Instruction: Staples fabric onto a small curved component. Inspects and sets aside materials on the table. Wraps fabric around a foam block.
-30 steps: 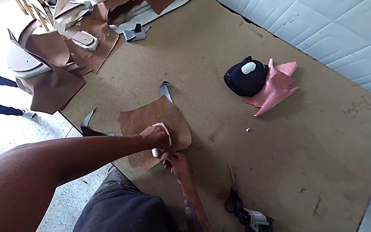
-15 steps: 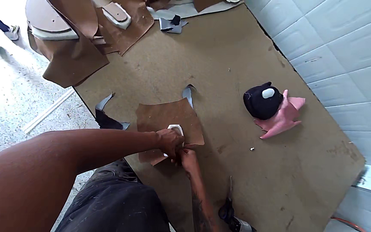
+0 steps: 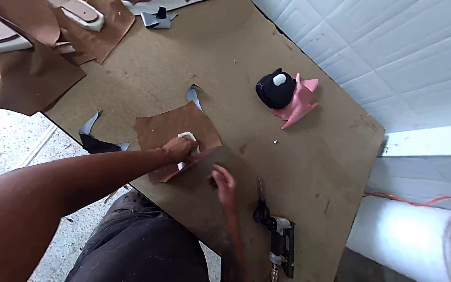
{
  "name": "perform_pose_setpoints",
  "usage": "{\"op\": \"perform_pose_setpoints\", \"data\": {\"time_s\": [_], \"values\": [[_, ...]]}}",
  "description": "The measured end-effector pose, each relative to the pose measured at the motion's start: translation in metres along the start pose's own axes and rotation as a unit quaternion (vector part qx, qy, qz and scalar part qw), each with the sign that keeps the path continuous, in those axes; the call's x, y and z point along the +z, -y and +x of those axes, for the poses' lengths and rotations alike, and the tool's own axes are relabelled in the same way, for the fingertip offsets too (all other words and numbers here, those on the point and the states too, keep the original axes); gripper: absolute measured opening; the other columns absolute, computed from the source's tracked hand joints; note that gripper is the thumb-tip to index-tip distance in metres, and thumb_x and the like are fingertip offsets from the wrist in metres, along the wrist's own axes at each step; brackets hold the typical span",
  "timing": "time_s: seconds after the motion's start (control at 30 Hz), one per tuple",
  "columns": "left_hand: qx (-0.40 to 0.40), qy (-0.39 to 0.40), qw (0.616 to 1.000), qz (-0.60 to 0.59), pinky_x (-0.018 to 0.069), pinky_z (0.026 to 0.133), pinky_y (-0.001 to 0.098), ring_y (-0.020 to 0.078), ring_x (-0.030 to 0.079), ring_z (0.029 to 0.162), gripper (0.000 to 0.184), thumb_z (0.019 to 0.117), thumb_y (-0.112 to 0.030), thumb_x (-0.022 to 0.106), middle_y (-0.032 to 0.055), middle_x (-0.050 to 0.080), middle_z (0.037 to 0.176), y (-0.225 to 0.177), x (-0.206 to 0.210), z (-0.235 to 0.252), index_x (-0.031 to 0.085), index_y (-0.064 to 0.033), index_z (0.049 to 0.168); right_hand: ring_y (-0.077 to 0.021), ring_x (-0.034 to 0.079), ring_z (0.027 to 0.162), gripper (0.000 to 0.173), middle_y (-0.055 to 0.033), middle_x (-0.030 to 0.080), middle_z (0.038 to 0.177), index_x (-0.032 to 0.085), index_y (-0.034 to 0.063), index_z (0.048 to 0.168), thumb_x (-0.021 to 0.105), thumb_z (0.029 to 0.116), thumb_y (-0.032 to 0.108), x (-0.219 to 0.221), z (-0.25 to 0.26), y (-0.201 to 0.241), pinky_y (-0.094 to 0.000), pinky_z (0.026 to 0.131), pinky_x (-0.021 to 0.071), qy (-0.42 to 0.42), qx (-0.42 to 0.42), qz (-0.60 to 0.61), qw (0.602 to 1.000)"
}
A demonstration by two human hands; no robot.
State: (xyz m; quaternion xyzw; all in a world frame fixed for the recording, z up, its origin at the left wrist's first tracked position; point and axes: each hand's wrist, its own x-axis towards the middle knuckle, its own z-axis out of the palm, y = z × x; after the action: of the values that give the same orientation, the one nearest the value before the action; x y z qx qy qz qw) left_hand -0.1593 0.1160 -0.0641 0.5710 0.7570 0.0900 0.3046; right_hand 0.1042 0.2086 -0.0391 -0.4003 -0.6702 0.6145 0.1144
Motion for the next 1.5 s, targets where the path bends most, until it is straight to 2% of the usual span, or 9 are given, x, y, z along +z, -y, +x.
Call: {"op": "perform_pose_setpoints", "data": {"time_s": [0.17, 0.33, 0.53, 0.63, 0.7, 0.8, 0.97, 1.03, 1.5], "values": [[-0.01, 0.003, 1.0, -0.002, 0.057, 0.076, 0.0531, 0.0249, 0.068, 0.085, 0.037, 0.0799, -0.043, 0.085, 0.0034, 0.069, 0.086, 0.0, 0.0, 0.002, 0.066, -0.0172, 0.098, -0.0233, 0.071, 0.105, 0.039, -0.0149, 0.071, 0.118, 0.064, -0.0015, 0.129, 0.069, 0.0978, 0.022, -0.164, -0.127, -0.065, -0.0432, 0.092, 0.0603, -0.321, 0.031, -0.191, 0.927], [-0.009, 0.004, 1.0, -0.006, 0.0561, 0.077, 0.052, 0.024, 0.068, 0.084, 0.038, 0.08, -0.048, 0.084, 0.0021, 0.068, 0.085, 0.005, -0.005, 0.007, 0.065, -0.0184, 0.094, -0.0376, 0.051, 0.135, 0.086, -0.024, 0.052, 0.146, 0.048, 0.0047, 0.149, 0.086, 0.0789, 0.037, -0.218, -0.158, -0.125, -0.0571, 0.111, 0.0439, -0.29, 0.099, -0.35, 0.885], [0.006, -0.007, 1.0, -0.021, 0.056, 0.075, 0.0499, 0.0216, 0.067, 0.082, 0.039, 0.0836, -0.053, 0.081, 0.0007, 0.067, 0.083, 0.011, -0.005, 0.005, 0.066, -0.0192, 0.096, -0.0463, 0.057, 0.12, 0.091, -0.0303, 0.055, 0.133, 0.048, 0.0031, 0.148, 0.09, 0.0685, 0.016, -0.226, -0.142, -0.11, -0.0644, 0.099, 0.049, -0.306, 0.185, -0.379, 0.853], [0.004, -0.023, 0.999, -0.031, 0.0565, 0.077, 0.0509, 0.0245, 0.068, 0.084, 0.038, 0.0864, -0.048, 0.08, 0.0039, 0.068, 0.087, 0.012, -0.006, -0.003, 0.065, -0.0164, 0.103, -0.0291, 0.069, 0.065, 0.05, -0.0169, 0.07, 0.085, 0.059, 0.0004, 0.127, 0.076, 0.0873, 0.025, -0.21, -0.142, -0.055, -0.0511, 0.06, 0.0606, -0.266, 0.234, -0.327, 0.876], [0.003, -0.034, 0.998, -0.044, 0.0566, 0.075, 0.0507, 0.0249, 0.068, 0.083, 0.039, 0.086, -0.045, 0.081, 0.0043, 0.068, 0.087, 0.01, -0.001, -0.005, 0.064, -0.0159, 0.104, -0.026, 0.065, 0.051, 0.032, -0.0134, 0.068, 0.07, 0.063, -0.0003, 0.118, 0.069, 0.0955, 0.022, -0.18, -0.138, -0.007, -0.0447, 0.049, 0.0591, -0.205, 0.209, -0.25, 0.923], [0.002, -0.036, 0.998, -0.05, 0.057, 0.076, 0.05, 0.0244, 0.068, 0.084, 0.042, 0.0825, -0.048, 0.083, 0.0033, 0.068, 0.088, 0.017, -0.001, 0.001, 0.065, -0.0168, 0.104, -0.0205, 0.066, 0.054, 0.026, -0.0056, 0.069, 0.07, 0.072, 0.0081, 0.114, 0.065, 0.0914, 0.019, -0.108, -0.108, 0.04, -0.0429, 0.052, 0.0592, -0.081, 0.117, -0.276, 0.951], [0.007, -0.011, 0.999, -0.051, 0.0571, 0.076, 0.0527, 0.0263, 0.069, 0.086, 0.039, 0.0811, -0.044, 0.083, 0.0046, 0.07, 0.088, 0.02, -0.008, 0.01, 0.067, -0.0164, 0.104, -0.0116, 0.066, 0.066, 0.021, 0.0016, 0.067, 0.074, 0.072, 0.0127, 0.097, 0.069, 0.0845, 0.03, -0.004, -0.037, 0.074, -0.0394, 0.062, 0.0578, 0.037, -0.013, -0.468, 0.883], [0.006, -0.005, 0.998, -0.065, 0.0571, 0.077, 0.0529, 0.026, 0.07, 0.087, 0.038, 0.0822, -0.043, 0.082, 0.0043, 0.071, 0.09, 0.026, -0.01, 0.01, 0.068, -0.017, 0.106, -0.0126, 0.066, 0.069, 0.023, 0.0006, 0.068, 0.077, 0.072, 0.0127, 0.103, 0.067, 0.087, 0.029, 0.018, -0.015, 0.08, -0.0392, 0.065, 0.058, 0.073, -0.012, -0.487, 0.87], [0.012, 0.021, 0.997, -0.078, 0.0562, 0.071, 0.0527, 0.0265, 0.069, 0.086, 0.034, 0.0846, -0.044, 0.078, 0.0042, 0.07, 0.088, 0.026, -0.011, 0.016, 0.068, -0.0178, 0.103, -0.0087, 0.068, 0.076, 0.034, 0.0018, 0.071, 0.087, 0.071, 0.0146, 0.119, 0.068, 0.0871, 0.026, 0.033, 0.004, 0.076, -0.0338, 0.071, 0.059, 0.092, 0.008, -0.484, 0.87]]}}
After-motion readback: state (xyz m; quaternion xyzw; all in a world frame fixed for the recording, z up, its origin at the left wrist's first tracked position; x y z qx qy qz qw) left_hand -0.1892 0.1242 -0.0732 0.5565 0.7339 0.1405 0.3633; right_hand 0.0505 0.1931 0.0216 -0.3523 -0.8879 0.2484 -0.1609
